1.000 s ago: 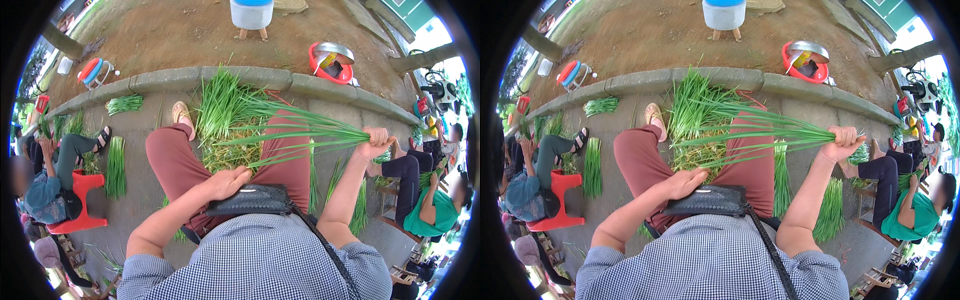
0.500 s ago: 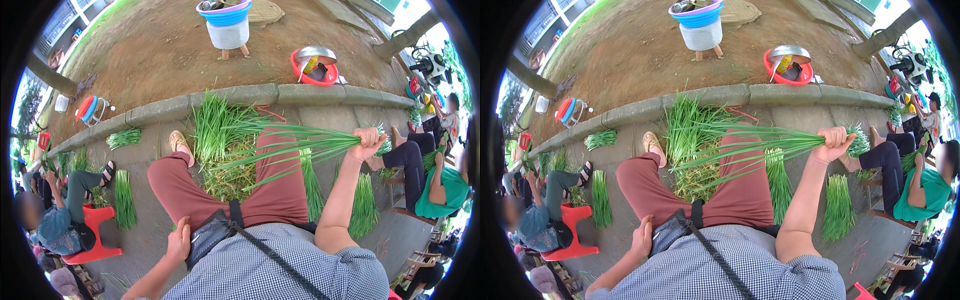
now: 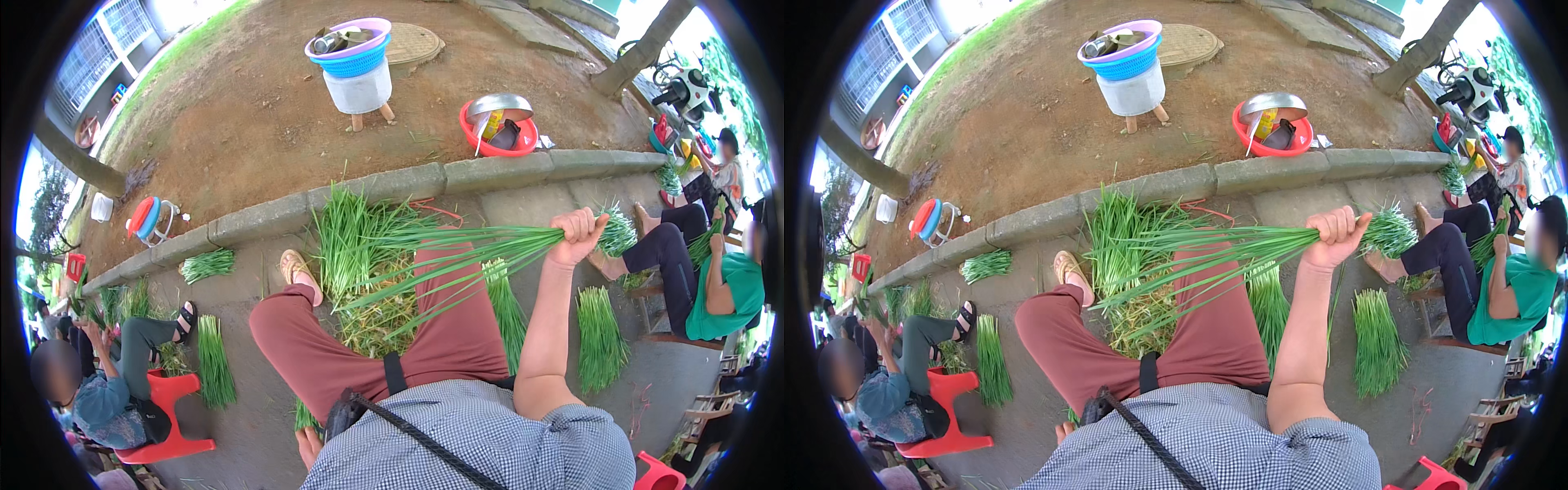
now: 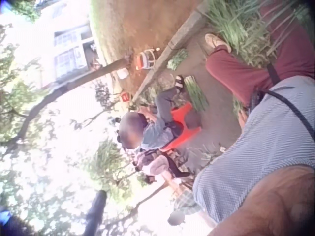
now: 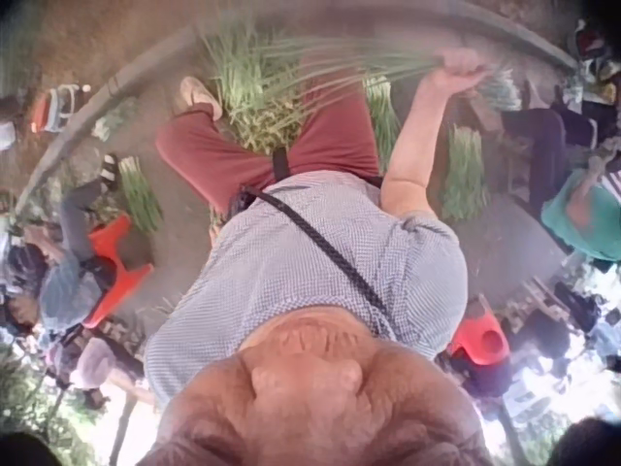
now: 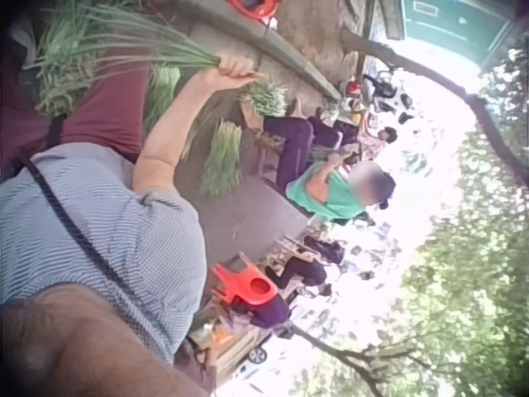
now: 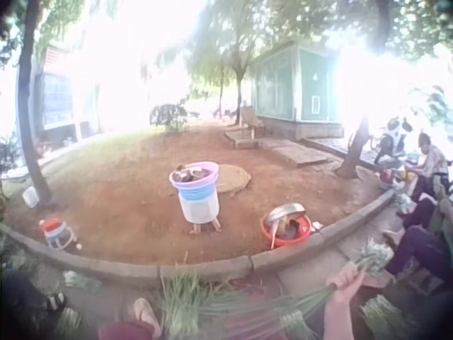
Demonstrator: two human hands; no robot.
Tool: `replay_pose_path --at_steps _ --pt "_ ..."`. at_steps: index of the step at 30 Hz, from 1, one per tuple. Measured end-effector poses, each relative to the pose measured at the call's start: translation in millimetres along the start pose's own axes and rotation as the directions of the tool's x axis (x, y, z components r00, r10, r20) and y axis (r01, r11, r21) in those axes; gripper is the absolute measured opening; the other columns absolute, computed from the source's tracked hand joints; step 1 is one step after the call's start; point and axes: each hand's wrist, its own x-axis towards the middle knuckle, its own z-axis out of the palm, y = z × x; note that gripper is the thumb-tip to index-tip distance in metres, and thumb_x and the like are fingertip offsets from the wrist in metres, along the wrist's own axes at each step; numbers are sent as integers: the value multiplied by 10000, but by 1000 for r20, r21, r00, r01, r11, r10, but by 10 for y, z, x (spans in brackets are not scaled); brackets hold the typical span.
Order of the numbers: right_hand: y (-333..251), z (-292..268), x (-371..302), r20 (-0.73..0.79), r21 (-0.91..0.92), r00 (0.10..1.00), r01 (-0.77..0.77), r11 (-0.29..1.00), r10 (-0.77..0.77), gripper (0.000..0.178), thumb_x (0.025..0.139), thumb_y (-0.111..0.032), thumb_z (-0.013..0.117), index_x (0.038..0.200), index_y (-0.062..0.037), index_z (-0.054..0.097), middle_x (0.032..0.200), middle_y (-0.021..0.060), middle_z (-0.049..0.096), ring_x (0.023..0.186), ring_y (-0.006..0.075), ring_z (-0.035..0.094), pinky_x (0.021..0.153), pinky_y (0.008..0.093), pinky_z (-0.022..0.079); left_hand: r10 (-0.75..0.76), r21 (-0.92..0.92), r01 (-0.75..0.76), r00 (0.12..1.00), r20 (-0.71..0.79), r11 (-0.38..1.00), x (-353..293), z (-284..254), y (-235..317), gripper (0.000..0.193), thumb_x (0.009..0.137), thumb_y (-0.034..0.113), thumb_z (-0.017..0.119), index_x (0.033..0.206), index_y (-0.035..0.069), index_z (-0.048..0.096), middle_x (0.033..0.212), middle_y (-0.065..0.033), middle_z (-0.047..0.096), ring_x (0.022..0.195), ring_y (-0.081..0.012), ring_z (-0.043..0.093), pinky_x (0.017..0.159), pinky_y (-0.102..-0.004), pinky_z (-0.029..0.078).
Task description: The person cleans and sorts green plant stalks by hand, peeling away dry outer layers and organizing them into a bundle while seated outdoors.
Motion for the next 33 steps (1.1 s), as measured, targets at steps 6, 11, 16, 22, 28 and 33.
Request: replay_pose_path --at_steps 6,11,16,22,28,33 --pt "195 -117 -2 -65 30 995 -79 996 80 423 852 -272 584 545 -164 313 443 -81 237 388 46 169 388 224 156 437 -431 -390 899 13 814 269 -3 929 422 894 51 431 1298 -21 333 1091 -122 518 984 -168 497 840 -283 404" --pt "227 23 27 -87 56 986 -140 989 144 422 793 -209 638 501 -163 336 419 -79 274 369 40 197 394 218 167 785 -711 -373 458 418 596 318 64 1680 502 886 167 444 1316 -44 290 1034 -158 574 993 -212 543 911 -339 397" --pt "286 -60 31 -80 61 981 -171 983 175 417 804 -226 635 517 -155 342 418 -74 278 372 47 199 394 221 167 788 -747 -253 159 595 615 305 279 2138 423 889 166 404 1262 -34 401 928 -117 603 814 -184 575 767 -291 456" --pt "338 -12 23 -80 72 986 -142 987 147 406 812 -163 604 514 -154 329 423 -75 263 362 33 208 389 212 171 782 -743 -307 7 623 594 306 624 2463 397 944 288 390 1171 -24 487 950 -172 608 851 -253 606 777 -343 462" --pt "288 -74 21 -88 12 987 -131 991 131 411 857 -250 576 539 -144 338 432 -64 260 376 50 196 390 221 168 708 -504 -500 436 556 704 288 829 2480 316 935 255 412 1090 18 550 876 -143 632 821 -284 624 725 -347 478" --pt "306 6 81 -54 -8 992 -118 993 117 427 886 -323 535 560 -139 329 441 -61 256 378 56 198 388 228 168 686 -281 -634 594 419 720 340 791 2417 312 910 332 467 1035 75 591 784 -130 637 743 -327 624 659 -390 489"
